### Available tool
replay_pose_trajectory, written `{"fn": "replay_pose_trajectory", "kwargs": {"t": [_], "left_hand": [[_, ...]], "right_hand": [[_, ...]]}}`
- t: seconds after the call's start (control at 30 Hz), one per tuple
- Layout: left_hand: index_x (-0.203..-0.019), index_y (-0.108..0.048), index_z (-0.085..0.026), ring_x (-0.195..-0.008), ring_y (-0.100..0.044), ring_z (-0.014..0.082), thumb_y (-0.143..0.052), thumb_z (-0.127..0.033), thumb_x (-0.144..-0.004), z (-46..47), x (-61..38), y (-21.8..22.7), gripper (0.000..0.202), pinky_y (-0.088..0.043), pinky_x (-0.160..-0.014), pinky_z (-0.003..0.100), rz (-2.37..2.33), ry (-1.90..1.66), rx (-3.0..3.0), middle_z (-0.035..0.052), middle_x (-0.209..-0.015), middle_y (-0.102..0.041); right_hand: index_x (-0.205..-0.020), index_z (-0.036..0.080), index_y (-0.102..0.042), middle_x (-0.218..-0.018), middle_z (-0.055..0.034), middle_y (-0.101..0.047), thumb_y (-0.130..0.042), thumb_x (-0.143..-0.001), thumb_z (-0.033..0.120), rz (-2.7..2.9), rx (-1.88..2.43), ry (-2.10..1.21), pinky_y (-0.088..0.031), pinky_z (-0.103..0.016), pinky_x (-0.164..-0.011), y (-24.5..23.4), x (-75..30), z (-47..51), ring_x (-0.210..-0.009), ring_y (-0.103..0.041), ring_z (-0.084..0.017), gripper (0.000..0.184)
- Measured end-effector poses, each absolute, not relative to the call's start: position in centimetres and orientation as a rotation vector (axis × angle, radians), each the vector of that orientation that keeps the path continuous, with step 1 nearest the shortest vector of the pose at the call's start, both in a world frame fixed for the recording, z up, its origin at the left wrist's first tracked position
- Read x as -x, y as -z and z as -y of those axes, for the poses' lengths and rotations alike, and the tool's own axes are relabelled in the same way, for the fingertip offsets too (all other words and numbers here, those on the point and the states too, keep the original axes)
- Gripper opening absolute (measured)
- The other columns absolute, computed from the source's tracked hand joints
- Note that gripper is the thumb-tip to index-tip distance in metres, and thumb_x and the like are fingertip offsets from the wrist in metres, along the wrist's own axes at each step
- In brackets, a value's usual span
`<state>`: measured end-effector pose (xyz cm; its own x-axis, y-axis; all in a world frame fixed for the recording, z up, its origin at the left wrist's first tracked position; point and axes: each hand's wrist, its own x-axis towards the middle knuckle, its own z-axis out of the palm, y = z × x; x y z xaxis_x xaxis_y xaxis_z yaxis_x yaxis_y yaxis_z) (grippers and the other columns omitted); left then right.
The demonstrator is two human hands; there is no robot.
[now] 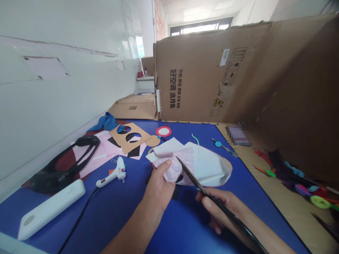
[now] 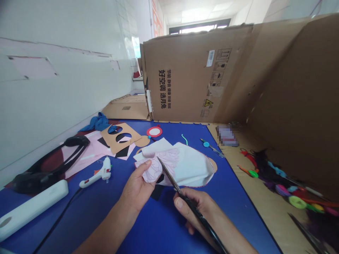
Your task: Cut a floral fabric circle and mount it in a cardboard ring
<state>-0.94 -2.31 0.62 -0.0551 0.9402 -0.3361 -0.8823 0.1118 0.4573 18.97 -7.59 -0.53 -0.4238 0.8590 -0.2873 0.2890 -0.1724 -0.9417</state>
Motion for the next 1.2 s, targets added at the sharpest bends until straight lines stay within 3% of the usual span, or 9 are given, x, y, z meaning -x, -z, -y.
{"fn": "replay_pose_trajectory", "kwargs": {"t": [0.37, 0.6, 0.77, 1.0, 1.1, 1.2], "left_hand": [[-0.124, -0.075, -0.016, -0.098, -0.080, 0.0224, -0.071, 0.000, -0.086, 2.4, 0.9, -1.0, 0.042, -0.064, -0.095, 0.035, -0.681, -1.481, -0.092, 0.0125, -0.116, -0.083], [-0.125, -0.073, -0.015, -0.094, -0.082, 0.0247, -0.072, -0.018, -0.097, 2.3, 1.3, -0.8, 0.028, -0.067, -0.093, 0.046, -0.717, -1.413, 0.019, 0.0118, -0.112, -0.084], [-0.130, -0.072, -0.013, -0.103, -0.081, 0.0245, -0.066, -0.011, -0.100, 2.0, 1.1, -0.6, 0.031, -0.067, -0.091, 0.036, -0.764, -1.480, -0.030, 0.0145, -0.116, -0.083], [-0.129, -0.072, -0.013, -0.118, -0.077, 0.0254, -0.067, -0.019, -0.102, 2.1, 1.1, -0.7, 0.028, -0.063, -0.101, 0.034, -0.717, -1.545, -0.164, 0.0159, -0.126, -0.080], [-0.128, -0.073, -0.014, -0.119, -0.076, 0.0262, -0.069, -0.016, -0.100, 2.3, 1.1, -0.7, 0.028, -0.060, -0.106, 0.037, -0.725, -1.554, -0.204, 0.0156, -0.124, -0.080], [-0.129, -0.072, -0.016, -0.117, -0.077, 0.0275, -0.079, -0.009, -0.087, 2.5, 1.0, -0.5, 0.043, -0.056, -0.111, 0.041, -0.742, -1.542, -0.303, 0.0130, -0.119, -0.082]], "right_hand": [[-0.096, 0.018, -0.064, -0.066, 0.0042, -0.053, -0.060, -0.088, 0.088, 1.653, 1.309, -1.611, -0.039, -0.022, -0.050, 0.6, -18.9, 7.5, -0.050, -0.049, -0.009, 0.070], [-0.096, 0.018, -0.063, -0.068, 0.0043, -0.051, -0.059, -0.086, 0.091, 1.668, 1.300, -1.631, -0.039, -0.022, -0.050, 0.9, -18.9, 7.4, -0.050, -0.049, -0.009, 0.073], [-0.096, 0.018, -0.062, -0.068, 0.0043, -0.051, -0.059, -0.086, 0.090, 1.664, 1.320, -1.632, -0.039, -0.022, -0.050, 0.9, -18.9, 7.4, -0.050, -0.049, -0.009, 0.073], [-0.096, 0.019, -0.063, -0.071, 0.0038, -0.053, -0.059, -0.088, 0.089, 1.647, 1.308, -1.627, -0.042, -0.023, -0.052, 0.8, -19.0, 7.6, -0.051, -0.050, -0.009, 0.070], [-0.096, 0.020, -0.064, -0.069, 0.0048, -0.051, -0.061, -0.086, 0.090, 1.625, 1.304, -1.636, -0.045, -0.025, -0.052, 1.3, -19.0, 7.4, -0.050, -0.050, -0.010, 0.071], [-0.096, 0.020, -0.064, -0.062, 0.0076, -0.046, -0.060, -0.087, 0.090, 1.586, 1.304, -1.664, -0.047, -0.026, -0.053, 2.0, -19.0, 7.3, -0.047, -0.048, -0.010, 0.071]]}}
